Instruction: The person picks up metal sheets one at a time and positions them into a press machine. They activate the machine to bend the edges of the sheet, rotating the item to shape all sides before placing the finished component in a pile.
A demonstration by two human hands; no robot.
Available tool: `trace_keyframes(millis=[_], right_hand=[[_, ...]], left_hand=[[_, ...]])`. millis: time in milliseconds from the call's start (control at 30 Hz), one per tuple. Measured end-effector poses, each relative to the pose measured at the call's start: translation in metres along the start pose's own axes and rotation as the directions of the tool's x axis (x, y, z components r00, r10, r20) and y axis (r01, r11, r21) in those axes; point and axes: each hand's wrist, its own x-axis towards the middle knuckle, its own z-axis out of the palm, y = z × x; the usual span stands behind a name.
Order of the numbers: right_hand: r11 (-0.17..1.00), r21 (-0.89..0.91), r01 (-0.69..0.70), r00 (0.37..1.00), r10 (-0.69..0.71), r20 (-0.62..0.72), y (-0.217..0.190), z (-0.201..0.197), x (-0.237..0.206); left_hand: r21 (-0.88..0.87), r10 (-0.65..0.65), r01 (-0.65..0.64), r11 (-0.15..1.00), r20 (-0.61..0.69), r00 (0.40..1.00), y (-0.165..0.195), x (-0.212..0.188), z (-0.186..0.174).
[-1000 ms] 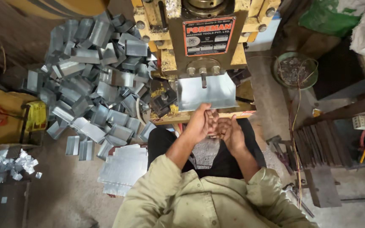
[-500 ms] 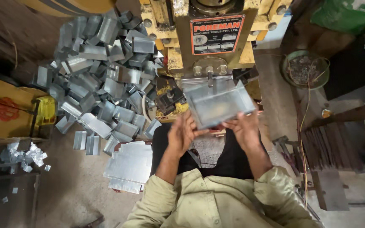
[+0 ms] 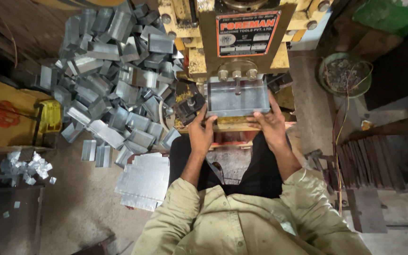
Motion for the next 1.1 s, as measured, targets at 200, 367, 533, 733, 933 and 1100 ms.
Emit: trace_keyframes(millis=[200, 367, 533, 733, 933, 1100], right_hand=[[1.000, -0.023, 0.017, 1.000, -0.016, 0.027, 0.005, -0.006, 0.001], [0.989, -0.128, 0.076, 0.996, -0.082, -0.047, 0.014, -0.014, 0.005], [0.986, -0.145, 0.078, 0.992, -0.090, -0.083, 0.018, -0.015, 0.006], [0.986, -0.166, 0.032, 0.985, -0.059, -0.160, 0.000, -0.008, 0.006], [0.983, -0.148, 0.113, 0.994, -0.114, 0.001, -0.024, 0.003, 0.016], [0.997, 0.019, 0.077, 0.989, -0.079, 0.123, -0.020, -0.023, -0.011]], left_hand=[[-0.014, -0.043, 0.042, 0.999, -0.023, 0.999, -0.002, -0.003, 0.003], [-0.195, -0.108, 0.096, 0.976, -0.052, 0.993, -0.003, -0.003, 0.003], [-0.033, -0.099, 0.096, 0.995, -0.114, 0.988, -0.012, -0.004, 0.004], [-0.119, -0.091, 0.084, 0.989, -0.060, 0.994, -0.009, 0.003, 0.008], [-0.317, -0.026, 0.099, 0.943, 0.227, 0.974, 0.020, 0.022, 0.004], [-0.259, -0.007, 0.053, 0.964, 0.178, 0.984, 0.035, -0.005, 0.002]])
